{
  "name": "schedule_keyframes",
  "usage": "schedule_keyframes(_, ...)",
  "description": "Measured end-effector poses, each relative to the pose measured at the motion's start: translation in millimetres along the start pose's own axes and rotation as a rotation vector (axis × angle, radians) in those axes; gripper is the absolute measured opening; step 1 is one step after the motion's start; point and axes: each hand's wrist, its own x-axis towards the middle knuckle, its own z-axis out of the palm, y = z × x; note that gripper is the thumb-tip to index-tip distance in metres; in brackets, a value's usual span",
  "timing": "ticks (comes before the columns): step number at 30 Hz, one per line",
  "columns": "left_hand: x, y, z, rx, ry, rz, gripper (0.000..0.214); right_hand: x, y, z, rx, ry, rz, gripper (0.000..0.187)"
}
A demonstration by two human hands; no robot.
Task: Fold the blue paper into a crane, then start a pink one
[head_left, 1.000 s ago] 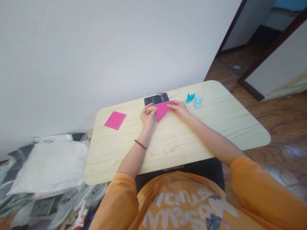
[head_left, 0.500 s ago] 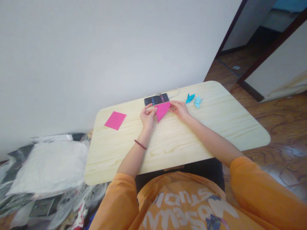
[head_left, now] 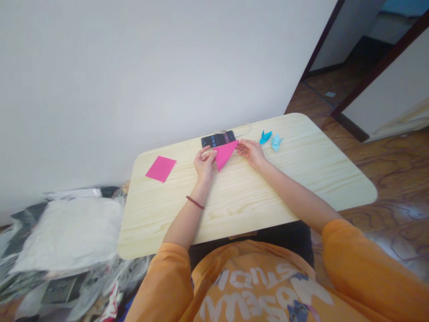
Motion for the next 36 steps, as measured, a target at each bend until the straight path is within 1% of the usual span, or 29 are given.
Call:
schedule_keyframes(5,-1.7,-0.6,3.6,-0.017,0.055,0.018,0.049,-5.8,3.6,5.6,-0.124,-0.143,0.006,0.041)
schedule_keyframes(7,-3.1,-0.9,6.4,-0.034,0.075,0.027,0.048,-8.3,6.0,7.5,-0.205,-0.208,-0.033,0.045)
schedule_keyframes(10,-4.6,-1.4,9.7,-0.076,0.095,0.041,0.045,-10.4,9.1,8.4,-0.348,-0.263,-0.123,0.049)
schedule_keyframes(13,-5.5,-2.0,11.8,-0.09,0.119,0.054,0.043,-11.5,9.7,8.4,-0.437,-0.277,-0.16,0.051)
schedule_keyframes(17,-6.9,-3.5,14.8,-0.078,0.184,0.069,0.041,-14.4,8.3,10.6,-0.471,-0.248,-0.16,0.051)
schedule_keyframes(20,-8.4,-4.4,17.9,-0.098,0.21,0.08,0.039,-16.8,9.0,13.2,-0.494,-0.261,-0.189,0.049)
schedule_keyframes(23,-10.2,-4.5,20.6,-0.115,0.217,0.068,0.038,-18.1,11.5,14.8,-0.494,-0.301,-0.215,0.045)
schedule_keyframes(27,-11.4,-3.4,22.3,-0.123,0.232,0.023,0.038,-17.5,13.0,15.0,-0.493,-0.337,-0.181,0.044)
schedule_keyframes(30,-10.7,-2.6,22.2,-0.134,0.229,0.002,0.04,-15.3,12.5,13.8,-0.478,-0.328,-0.139,0.047)
schedule_keyframes(36,-8.7,-1.3,22.3,-0.182,0.196,-0.041,0.04,-13.6,12.6,12.4,-0.485,-0.303,-0.148,0.049)
